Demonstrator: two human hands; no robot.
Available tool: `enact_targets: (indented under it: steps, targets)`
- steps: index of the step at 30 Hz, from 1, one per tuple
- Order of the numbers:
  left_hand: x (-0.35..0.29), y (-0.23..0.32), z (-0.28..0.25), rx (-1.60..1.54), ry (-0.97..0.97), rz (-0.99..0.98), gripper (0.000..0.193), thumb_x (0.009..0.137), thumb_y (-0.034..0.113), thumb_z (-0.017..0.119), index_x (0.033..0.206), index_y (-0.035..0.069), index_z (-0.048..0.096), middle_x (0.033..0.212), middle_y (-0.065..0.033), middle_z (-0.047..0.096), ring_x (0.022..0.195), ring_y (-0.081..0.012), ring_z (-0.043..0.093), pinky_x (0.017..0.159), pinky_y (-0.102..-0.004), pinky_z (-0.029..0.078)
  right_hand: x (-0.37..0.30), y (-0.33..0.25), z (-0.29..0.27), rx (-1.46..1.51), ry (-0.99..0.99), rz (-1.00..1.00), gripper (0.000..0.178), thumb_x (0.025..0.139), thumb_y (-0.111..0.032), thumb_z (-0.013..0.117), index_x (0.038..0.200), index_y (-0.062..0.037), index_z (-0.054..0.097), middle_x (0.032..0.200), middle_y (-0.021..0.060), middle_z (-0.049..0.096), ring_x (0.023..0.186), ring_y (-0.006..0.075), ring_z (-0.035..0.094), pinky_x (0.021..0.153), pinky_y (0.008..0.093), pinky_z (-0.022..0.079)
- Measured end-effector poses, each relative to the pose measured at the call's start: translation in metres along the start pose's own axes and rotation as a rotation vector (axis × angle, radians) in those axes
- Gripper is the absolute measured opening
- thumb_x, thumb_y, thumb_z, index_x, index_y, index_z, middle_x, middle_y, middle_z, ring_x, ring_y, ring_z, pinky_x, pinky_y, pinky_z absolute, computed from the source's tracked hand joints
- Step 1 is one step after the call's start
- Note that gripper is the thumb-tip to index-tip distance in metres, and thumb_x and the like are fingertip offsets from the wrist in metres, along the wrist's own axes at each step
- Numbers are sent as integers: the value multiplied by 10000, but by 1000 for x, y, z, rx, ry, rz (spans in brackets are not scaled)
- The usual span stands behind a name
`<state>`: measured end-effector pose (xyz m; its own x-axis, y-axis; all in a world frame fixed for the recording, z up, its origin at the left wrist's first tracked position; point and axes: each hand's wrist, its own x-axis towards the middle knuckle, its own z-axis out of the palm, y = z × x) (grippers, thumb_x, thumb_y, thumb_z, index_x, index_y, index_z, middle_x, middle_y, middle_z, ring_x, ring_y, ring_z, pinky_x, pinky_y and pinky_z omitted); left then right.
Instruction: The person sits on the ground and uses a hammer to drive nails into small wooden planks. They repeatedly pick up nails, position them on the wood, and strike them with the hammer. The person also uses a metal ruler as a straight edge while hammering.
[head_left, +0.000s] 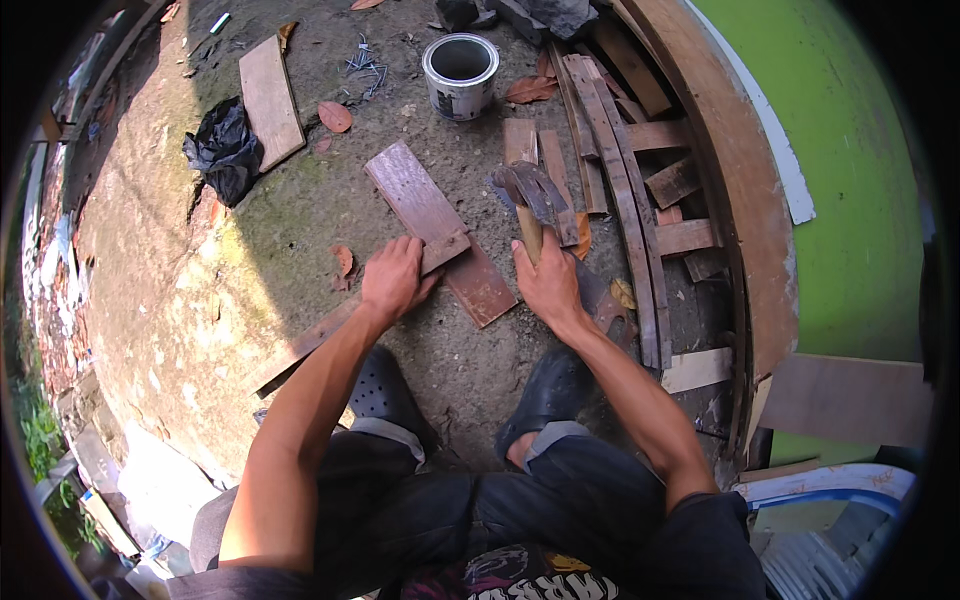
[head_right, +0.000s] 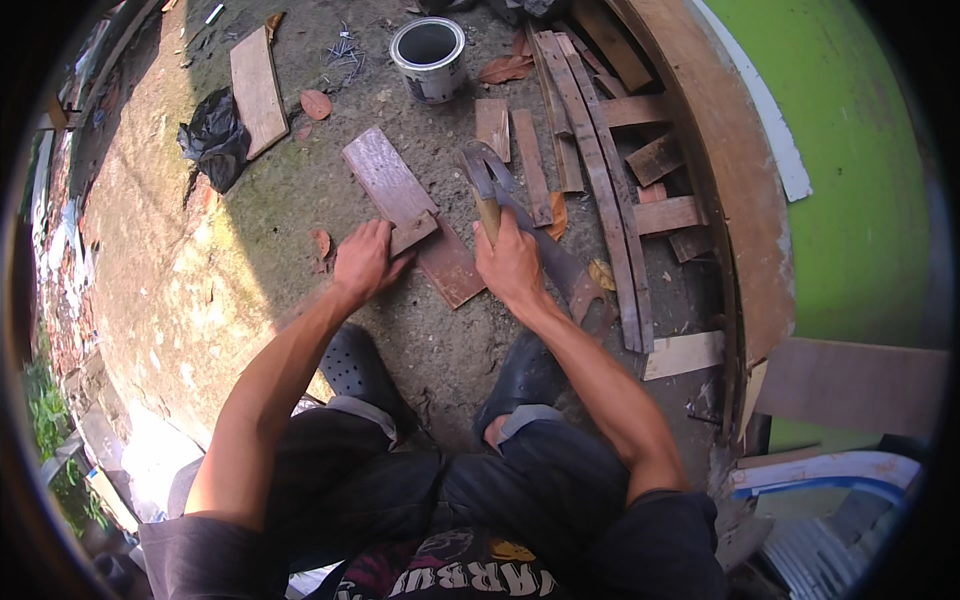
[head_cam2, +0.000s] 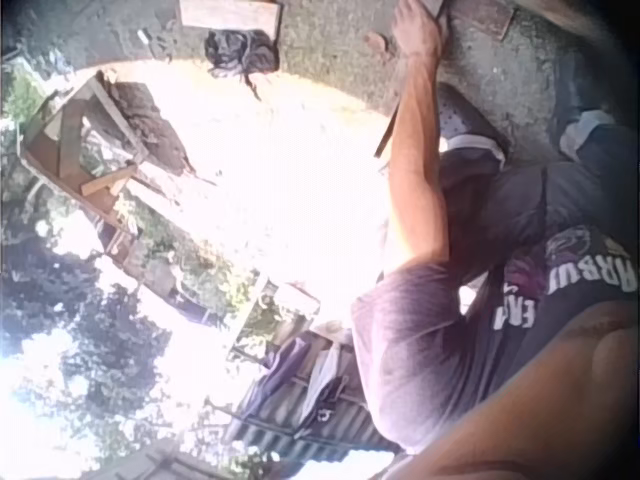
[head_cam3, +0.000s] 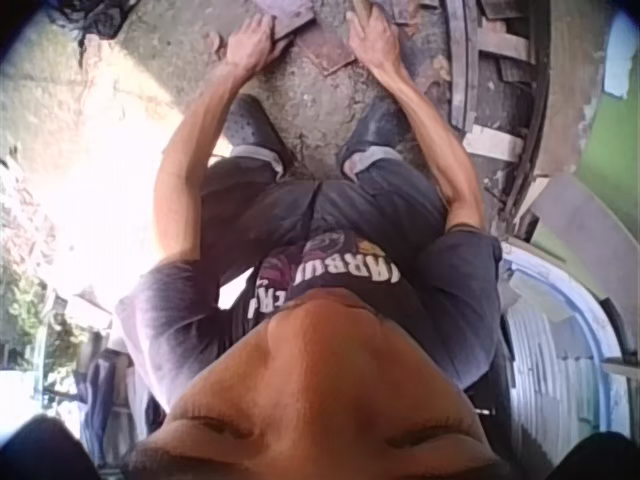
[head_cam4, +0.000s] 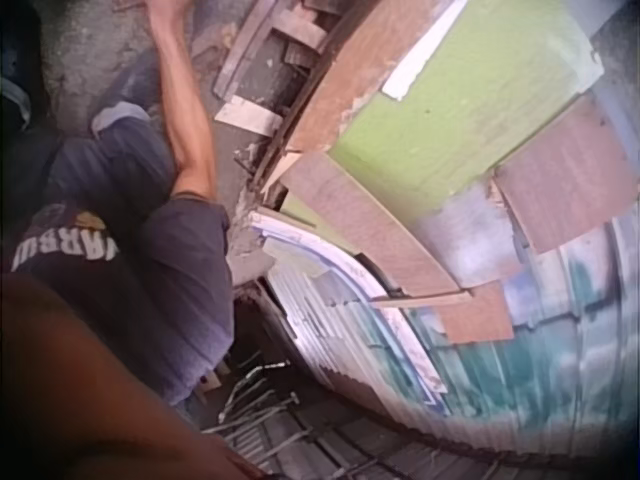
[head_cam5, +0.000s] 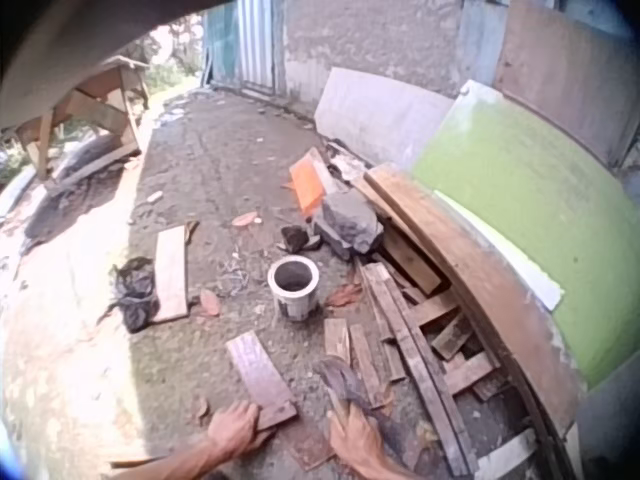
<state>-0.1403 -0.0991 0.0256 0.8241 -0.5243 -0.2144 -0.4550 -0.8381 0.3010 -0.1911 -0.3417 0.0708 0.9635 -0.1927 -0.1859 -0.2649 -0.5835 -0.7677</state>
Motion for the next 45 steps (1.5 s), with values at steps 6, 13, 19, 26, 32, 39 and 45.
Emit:
enact_targets:
  steps: [6,13,19,26,32,39,45]
  targets:
    - [3,0,0,-7,-11,8,460,833,378,704,1070,34,513,1008,-125,582,1027,-308,585,867,-418,491,-15,15,12,-60,-195,35,352,940,-195,591,1132,79,482,722,331,604,751,516,627,647,540,484]
    - [2,-2,0,-10,-18,2,471,837,389,700,1072,27,513,1012,-136,582,1028,-319,586,872,-419,493,-3,-11,10,-22,-12,-50,331,937,-166,555,1121,92,461,702,334,614,722,513,643,634,557,505]
    - [4,-4,2,-21,-30,5,476,845,401,690,1078,25,516,1022,-139,587,1028,-323,586,869,-419,494,-6,10,14,-97,-157,78,346,935,-189,575,1127,81,477,777,351,620,807,523,632,675,548,501]
    - [4,-5,1,-22,-32,-3,482,857,420,678,1078,25,513,1020,-145,593,1026,-329,593,852,-427,493,5,-17,-2,65,27,-18,316,931,-190,574,1116,43,469,776,331,633,797,536,627,655,559,487]
    - [7,-8,2,-91,-45,24,511,853,429,685,1083,5,515,1033,-187,600,993,-381,603,843,-460,503,-8,19,29,-18,-84,130,324,930,-214,583,1103,39,476,820,326,640,849,530,622,723,562,480]
    - [19,-18,-19,-140,-198,-32,685,848,521,686,1279,20,509,1149,-200,610,1077,-395,602,903,-470,501,3,16,16,94,7,149,300,919,-254,617,1013,22,546,852,271,658,851,476,643,732,506,488]
    - [30,-50,-20,-51,22,54,726,845,577,654,1302,26,534,1211,-162,583,1139,-351,561,970,-465,445,-4,32,22,109,-123,250,354,910,-282,619,1051,31,532,925,292,647,939,482,619,827,529,457]
